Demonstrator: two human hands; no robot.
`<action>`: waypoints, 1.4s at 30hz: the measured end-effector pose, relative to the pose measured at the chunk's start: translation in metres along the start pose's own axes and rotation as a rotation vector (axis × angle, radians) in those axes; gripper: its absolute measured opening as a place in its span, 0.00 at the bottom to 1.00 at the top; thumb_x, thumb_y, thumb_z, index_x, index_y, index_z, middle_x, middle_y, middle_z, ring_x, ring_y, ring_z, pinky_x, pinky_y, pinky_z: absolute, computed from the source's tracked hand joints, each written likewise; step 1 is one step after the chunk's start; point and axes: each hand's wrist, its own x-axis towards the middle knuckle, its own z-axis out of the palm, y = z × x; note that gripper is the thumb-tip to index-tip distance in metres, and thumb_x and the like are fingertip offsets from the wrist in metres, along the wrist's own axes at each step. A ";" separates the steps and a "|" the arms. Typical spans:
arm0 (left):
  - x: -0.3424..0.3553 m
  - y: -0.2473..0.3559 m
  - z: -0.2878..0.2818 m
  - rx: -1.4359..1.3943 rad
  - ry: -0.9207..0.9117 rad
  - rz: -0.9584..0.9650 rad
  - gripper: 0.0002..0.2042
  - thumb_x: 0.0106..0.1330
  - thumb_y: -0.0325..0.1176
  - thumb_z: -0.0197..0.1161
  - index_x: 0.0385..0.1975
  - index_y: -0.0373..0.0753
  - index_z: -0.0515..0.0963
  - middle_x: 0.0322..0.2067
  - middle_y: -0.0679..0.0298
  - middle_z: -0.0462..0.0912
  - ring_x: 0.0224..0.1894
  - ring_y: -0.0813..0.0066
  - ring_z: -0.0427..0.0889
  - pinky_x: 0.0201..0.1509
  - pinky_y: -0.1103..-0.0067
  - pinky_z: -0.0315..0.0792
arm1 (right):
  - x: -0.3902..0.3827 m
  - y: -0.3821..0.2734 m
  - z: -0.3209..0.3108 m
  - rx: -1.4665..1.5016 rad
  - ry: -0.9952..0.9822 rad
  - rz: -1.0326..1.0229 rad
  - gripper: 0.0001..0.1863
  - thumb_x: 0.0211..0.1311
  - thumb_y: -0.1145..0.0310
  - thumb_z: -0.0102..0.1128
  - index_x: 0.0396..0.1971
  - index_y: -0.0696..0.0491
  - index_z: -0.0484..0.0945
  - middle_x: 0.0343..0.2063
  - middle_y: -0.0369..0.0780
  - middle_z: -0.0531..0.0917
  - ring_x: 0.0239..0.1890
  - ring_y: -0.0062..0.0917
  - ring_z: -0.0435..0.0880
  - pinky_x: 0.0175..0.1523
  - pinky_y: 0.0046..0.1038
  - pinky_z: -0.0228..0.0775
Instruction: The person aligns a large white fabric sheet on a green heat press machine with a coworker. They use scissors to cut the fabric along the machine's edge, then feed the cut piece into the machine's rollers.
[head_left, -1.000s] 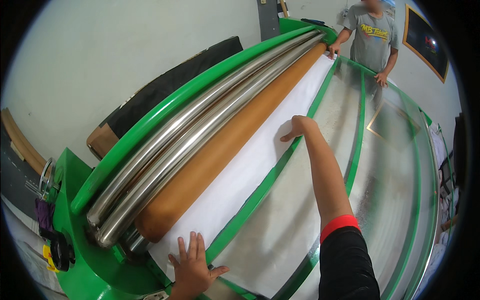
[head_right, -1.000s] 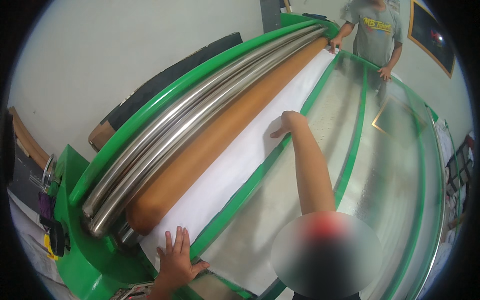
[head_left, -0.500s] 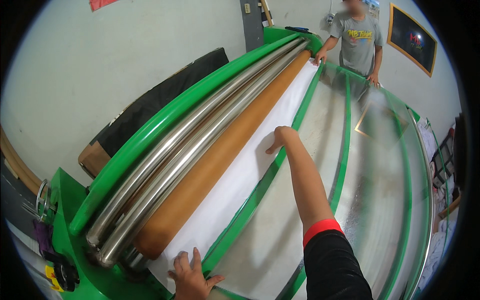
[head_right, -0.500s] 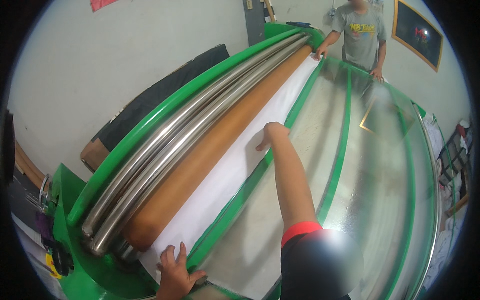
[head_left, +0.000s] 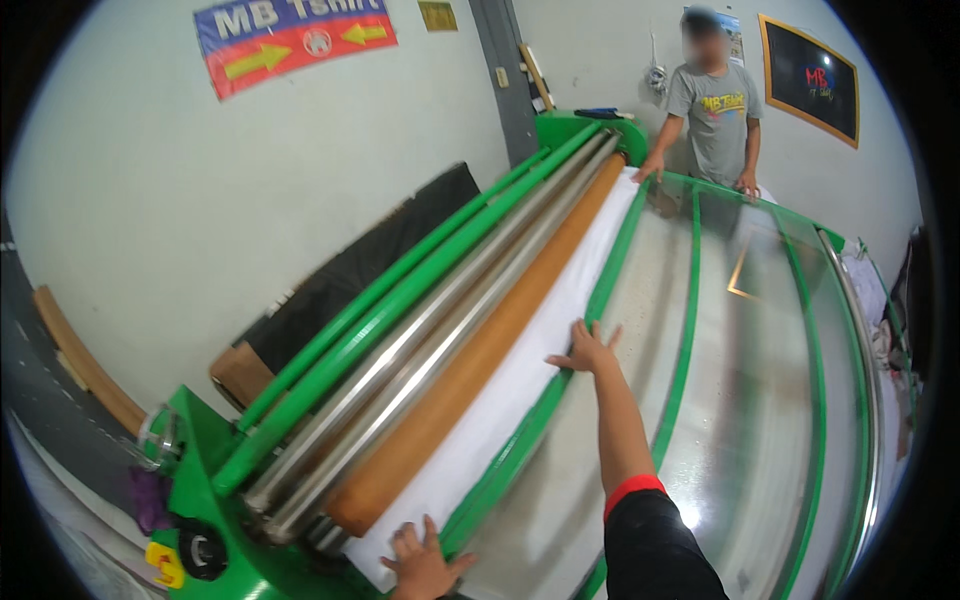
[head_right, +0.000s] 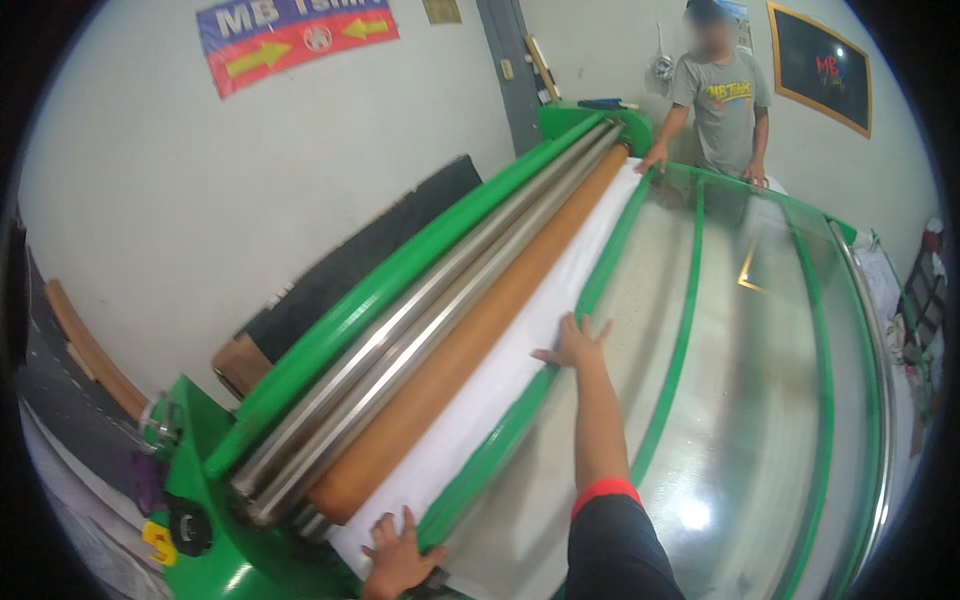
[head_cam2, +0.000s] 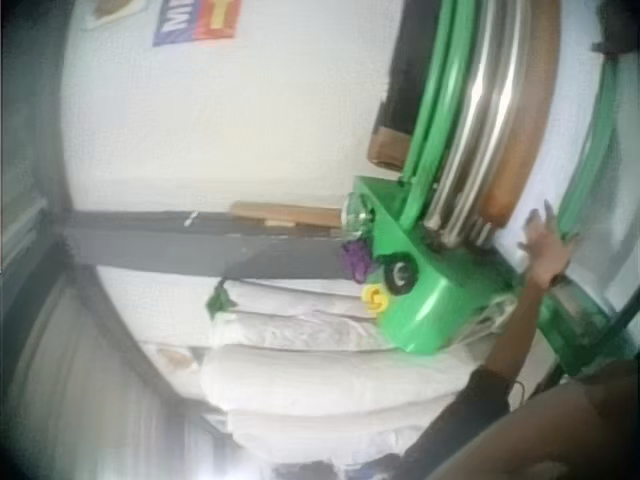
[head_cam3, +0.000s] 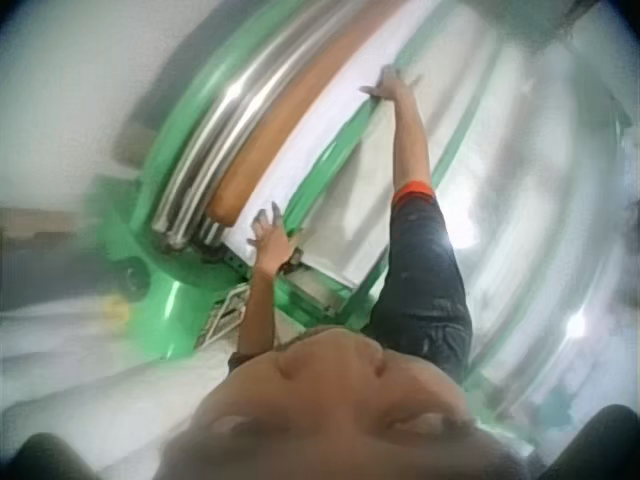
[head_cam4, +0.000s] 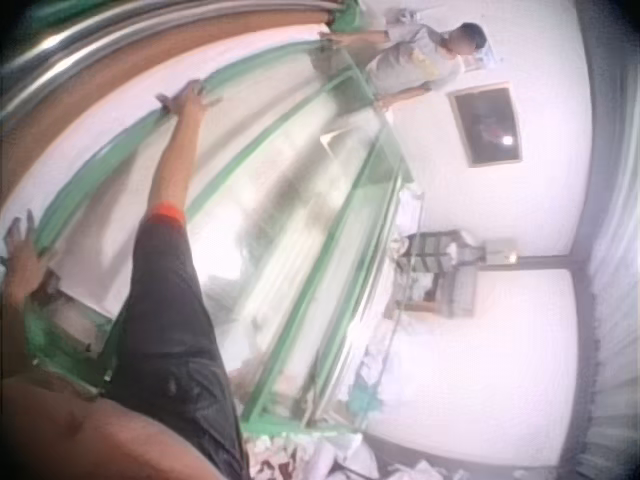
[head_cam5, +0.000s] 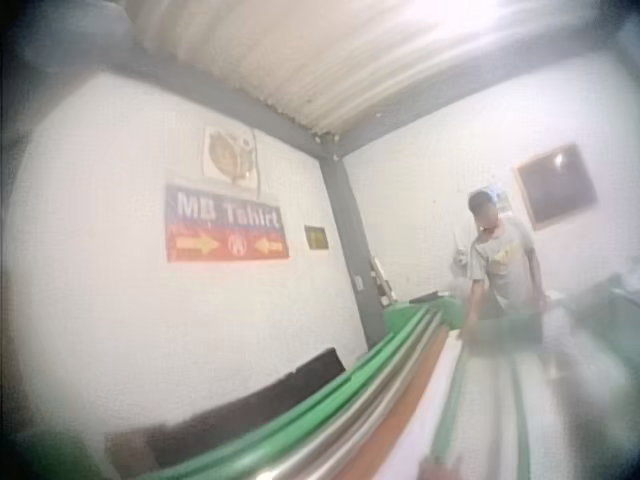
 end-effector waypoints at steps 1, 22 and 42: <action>0.006 -0.005 -0.009 -0.010 0.004 0.010 0.62 0.61 0.78 0.64 0.83 0.36 0.51 0.76 0.37 0.50 0.78 0.32 0.48 0.68 0.22 0.54 | -0.008 0.006 0.003 -0.015 -0.001 0.019 0.73 0.51 0.15 0.60 0.85 0.55 0.48 0.86 0.42 0.50 0.87 0.47 0.41 0.78 0.78 0.14; -0.336 -0.046 0.072 0.060 -0.114 0.618 0.45 0.67 0.51 0.77 0.79 0.38 0.64 0.77 0.41 0.61 0.78 0.40 0.61 0.76 0.44 0.62 | -0.665 0.103 0.087 0.334 0.276 -0.216 0.57 0.66 0.31 0.64 0.78 0.62 0.60 0.79 0.52 0.63 0.83 0.57 0.53 0.79 0.71 0.39; -0.704 -0.132 0.122 -0.776 -1.040 0.504 0.44 0.60 0.46 0.84 0.74 0.37 0.71 0.69 0.61 0.77 0.71 0.71 0.72 0.75 0.68 0.67 | -1.064 0.024 -0.180 1.409 -1.032 -1.834 0.33 0.65 0.47 0.79 0.55 0.61 0.83 0.60 0.52 0.79 0.62 0.51 0.75 0.69 0.53 0.60</action>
